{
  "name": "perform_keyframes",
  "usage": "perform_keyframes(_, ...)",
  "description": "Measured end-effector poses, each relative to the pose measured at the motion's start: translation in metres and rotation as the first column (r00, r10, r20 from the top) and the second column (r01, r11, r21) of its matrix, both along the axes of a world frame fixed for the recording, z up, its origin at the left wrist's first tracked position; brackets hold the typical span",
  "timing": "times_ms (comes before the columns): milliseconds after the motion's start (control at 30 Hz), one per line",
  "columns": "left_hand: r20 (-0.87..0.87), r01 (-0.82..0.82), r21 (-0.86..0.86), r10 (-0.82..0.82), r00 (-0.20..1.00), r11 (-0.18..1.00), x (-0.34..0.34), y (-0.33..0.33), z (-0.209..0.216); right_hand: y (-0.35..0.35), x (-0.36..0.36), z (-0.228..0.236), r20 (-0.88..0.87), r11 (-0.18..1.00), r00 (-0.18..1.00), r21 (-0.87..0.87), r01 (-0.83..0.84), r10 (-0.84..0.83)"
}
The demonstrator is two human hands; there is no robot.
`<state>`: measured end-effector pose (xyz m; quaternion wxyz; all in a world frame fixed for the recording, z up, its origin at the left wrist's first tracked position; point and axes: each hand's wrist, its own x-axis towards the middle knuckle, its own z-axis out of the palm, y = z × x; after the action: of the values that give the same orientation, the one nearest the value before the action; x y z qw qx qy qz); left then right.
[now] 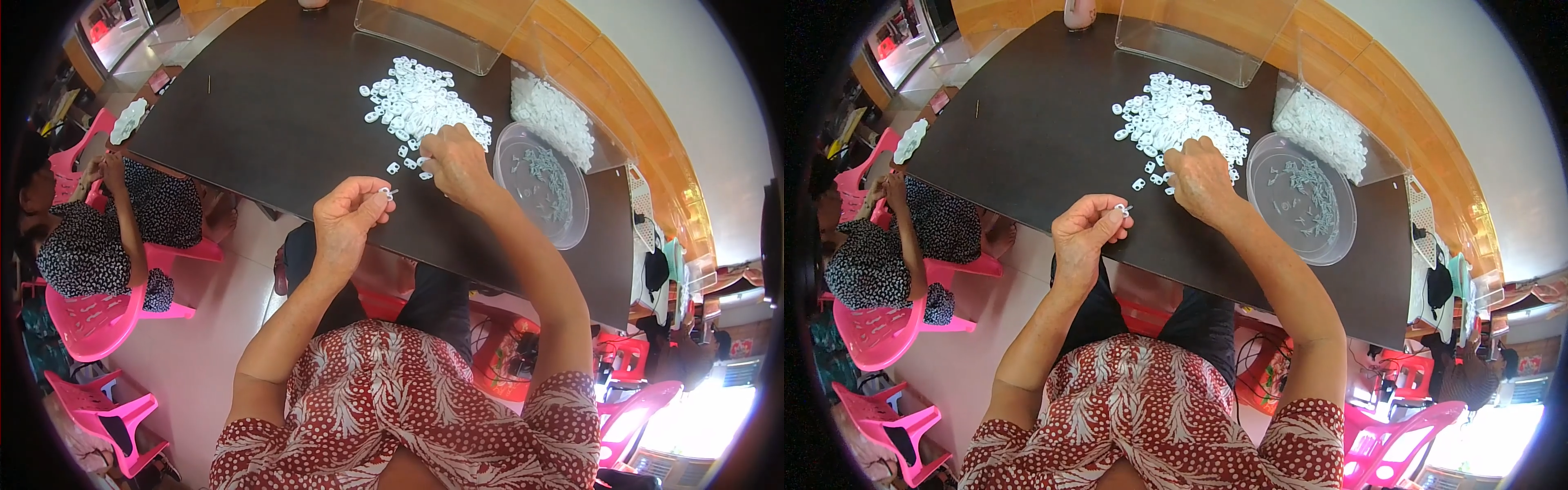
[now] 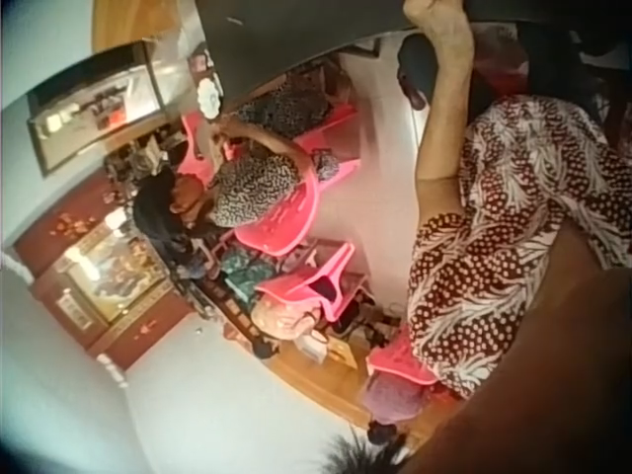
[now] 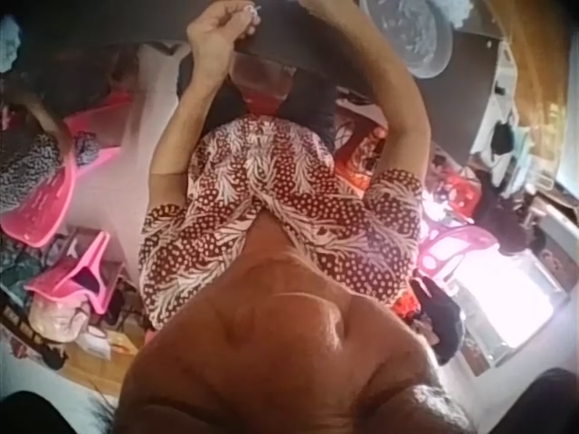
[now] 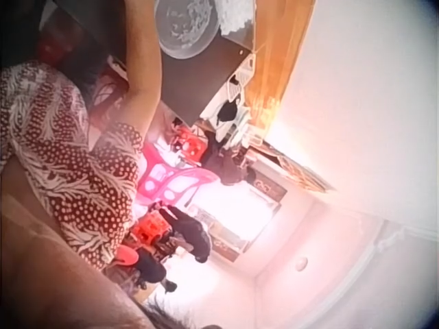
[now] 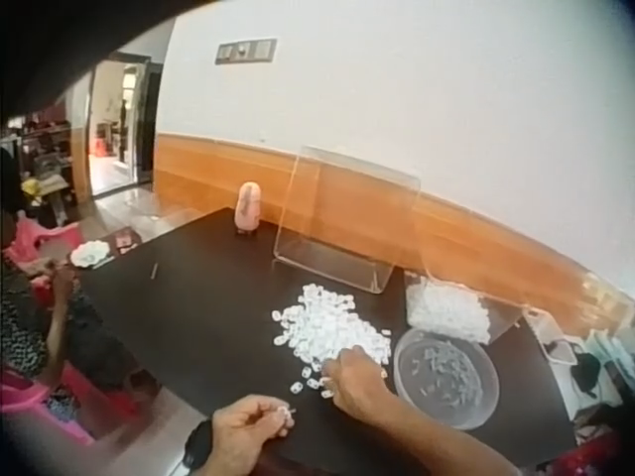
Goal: Inspecting and sorting small white plastic components at a workshop table.
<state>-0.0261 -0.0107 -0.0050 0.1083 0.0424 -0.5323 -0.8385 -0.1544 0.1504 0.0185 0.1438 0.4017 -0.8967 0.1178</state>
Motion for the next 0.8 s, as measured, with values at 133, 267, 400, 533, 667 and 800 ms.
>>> perform_keyframes(133, -0.005, -0.01, 0.003, 0.01, 1.0, 1.0, 0.0, 0.0, 0.004, 0.002, 0.007, 0.005, 0.047, 0.993, 0.998, -0.106, -0.047, 0.052)
perform_keyframes(267, -0.004, -0.012, 0.005, 0.012, 1.0, 1.0, 0.002, 0.002, 0.006, 0.002, 0.034, 0.013, 0.546, 0.841, 0.828, -0.502, 0.202, 0.127)
perform_keyframes(400, 0.03, 0.025, 0.011, -0.026, 0.999, 1.0, 0.008, 0.008, 0.009, 0.009, 0.046, 0.011, 0.704, 0.686, 0.631, -0.635, 0.355, 0.326)
perform_keyframes(533, 0.042, 0.055, 0.022, -0.056, 0.998, 0.998, 0.014, 0.013, 0.014, 0.009, 0.057, 0.015, 0.781, 0.615, 0.467, -0.619, 0.489, 0.414)
perform_keyframes(667, 0.02, 0.044, 0.047, -0.045, 0.999, 0.998, 0.017, 0.018, 0.014, 0.009, 0.062, 0.011, 0.786, 0.581, 0.396, -0.618, 0.529, 0.475)
perform_keyframes(800, 0.018, 0.014, 0.026, -0.015, 1.0, 1.0, 0.02, 0.022, 0.015, 0.004, 0.068, 0.01, 0.779, 0.555, 0.404, -0.626, 0.549, 0.479)
